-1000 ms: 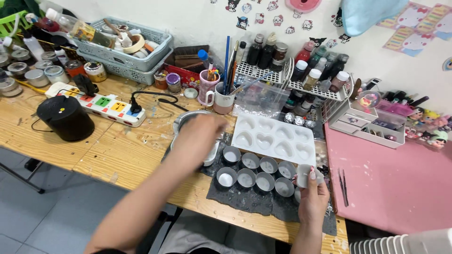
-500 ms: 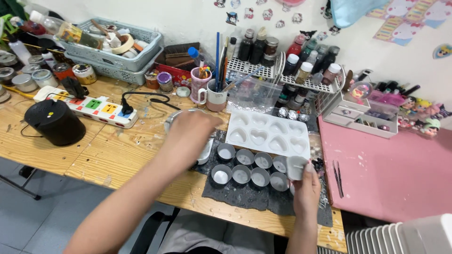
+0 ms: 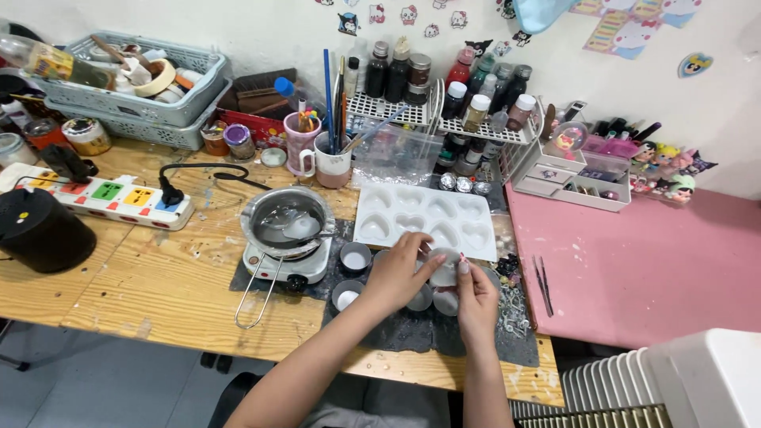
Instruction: The person is melting a wax-like substance in a small pot on a heater and then carefully pouring it into small cups.
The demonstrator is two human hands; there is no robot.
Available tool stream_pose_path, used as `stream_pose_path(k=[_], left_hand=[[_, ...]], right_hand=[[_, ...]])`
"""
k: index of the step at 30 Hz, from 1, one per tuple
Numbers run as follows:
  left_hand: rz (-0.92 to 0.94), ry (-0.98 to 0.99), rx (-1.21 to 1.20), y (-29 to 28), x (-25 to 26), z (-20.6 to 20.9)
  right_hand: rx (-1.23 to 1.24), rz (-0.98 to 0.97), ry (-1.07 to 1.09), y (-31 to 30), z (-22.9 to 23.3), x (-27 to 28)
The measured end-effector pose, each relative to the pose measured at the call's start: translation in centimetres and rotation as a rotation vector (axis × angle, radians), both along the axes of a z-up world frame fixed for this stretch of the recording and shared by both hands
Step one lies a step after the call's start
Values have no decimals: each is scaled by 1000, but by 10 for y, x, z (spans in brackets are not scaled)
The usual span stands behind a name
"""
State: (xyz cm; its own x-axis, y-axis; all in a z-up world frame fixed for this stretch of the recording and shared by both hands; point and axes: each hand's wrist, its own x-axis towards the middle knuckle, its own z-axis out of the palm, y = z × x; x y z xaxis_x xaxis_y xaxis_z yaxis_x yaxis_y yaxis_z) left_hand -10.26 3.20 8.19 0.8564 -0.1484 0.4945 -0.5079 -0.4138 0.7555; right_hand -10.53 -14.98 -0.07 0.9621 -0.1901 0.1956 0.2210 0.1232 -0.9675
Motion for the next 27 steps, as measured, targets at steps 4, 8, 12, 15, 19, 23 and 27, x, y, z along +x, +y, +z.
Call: stream_pose_path(k=[4, 8, 12, 15, 19, 23, 27], left_hand=[[-102, 116, -69, -4, 17, -11], [-168, 152, -68, -3, 27, -19], [-414, 315, -201, -2, 49, -57], [-597, 388, -368, -4, 65, -93], [-699, 471, -478, -4, 63, -97], [-666, 538, -527, -3, 53, -90], [-422, 344, -324, 8, 39, -60]], right_hand=[[-233, -53, -99, -10, 8, 16], [-570, -46, -138, -16, 14, 35], [-335, 157, -21, -14, -4, 50], [15, 254, 114, -6, -13, 50], [256, 306, 195, -5, -20, 48], [157, 267, 146, -6, -24, 47], [-427, -35, -184, 0, -16, 42]])
